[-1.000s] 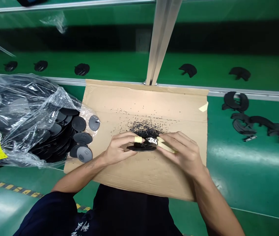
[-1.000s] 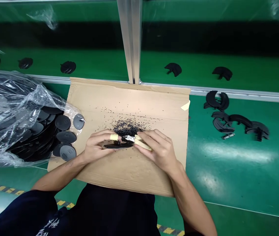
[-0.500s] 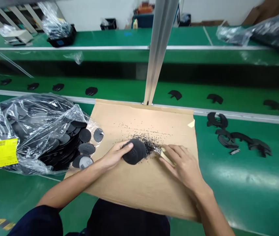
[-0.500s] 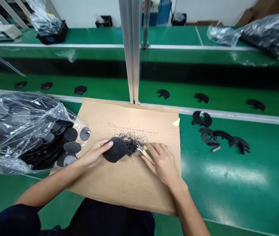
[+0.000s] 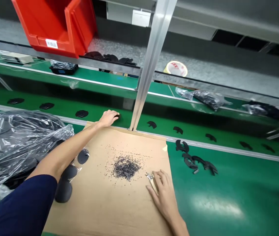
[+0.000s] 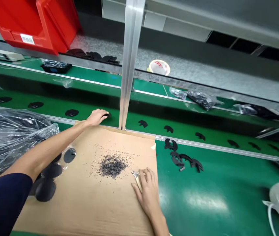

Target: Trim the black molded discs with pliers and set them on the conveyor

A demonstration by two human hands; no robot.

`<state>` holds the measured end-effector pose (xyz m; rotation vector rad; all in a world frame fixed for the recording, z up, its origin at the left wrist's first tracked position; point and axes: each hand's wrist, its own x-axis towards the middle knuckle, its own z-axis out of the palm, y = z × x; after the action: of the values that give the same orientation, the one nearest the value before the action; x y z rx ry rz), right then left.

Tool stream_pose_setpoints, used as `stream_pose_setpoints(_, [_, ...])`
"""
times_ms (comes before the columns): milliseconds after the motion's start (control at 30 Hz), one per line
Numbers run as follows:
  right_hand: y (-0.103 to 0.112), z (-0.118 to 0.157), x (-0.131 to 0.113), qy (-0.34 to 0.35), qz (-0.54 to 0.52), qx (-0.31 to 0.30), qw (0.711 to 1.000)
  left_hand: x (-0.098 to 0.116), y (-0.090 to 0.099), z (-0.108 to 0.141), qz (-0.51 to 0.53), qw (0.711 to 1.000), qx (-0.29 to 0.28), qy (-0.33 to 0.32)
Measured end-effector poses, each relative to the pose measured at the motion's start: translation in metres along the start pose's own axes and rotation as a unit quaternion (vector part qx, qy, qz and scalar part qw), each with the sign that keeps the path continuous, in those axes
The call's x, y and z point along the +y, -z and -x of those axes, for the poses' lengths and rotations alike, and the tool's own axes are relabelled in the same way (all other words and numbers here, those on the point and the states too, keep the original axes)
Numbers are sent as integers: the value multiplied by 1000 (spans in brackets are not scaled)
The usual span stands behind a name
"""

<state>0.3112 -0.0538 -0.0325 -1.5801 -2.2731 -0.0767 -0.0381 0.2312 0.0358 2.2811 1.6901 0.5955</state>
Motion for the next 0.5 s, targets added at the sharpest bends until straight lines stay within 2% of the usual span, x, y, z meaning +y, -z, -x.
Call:
stream_pose_setpoints(133, [8, 10, 2, -10, -22, -20, 1000, -9, -8, -6, -33, 999, -34, 12])
stream_pose_setpoints(200, [14, 6, 7, -15, -43, -4, 999, -15, -1, -1, -48, 998, -47, 1])
stream_pose_setpoints(267, [20, -13, 16, -19, -52, 18, 998, -23, 13, 13, -58, 996, -60, -12])
stream_pose_setpoints(367, [21, -72, 37, -21, -50, 23, 998, -37, 40, 58, -64, 995, -72, -34])
stream_pose_setpoints(500, [2, -176, 67, -32, -51, 8, 998, -45, 63, 147, -51, 991, -46, -119])
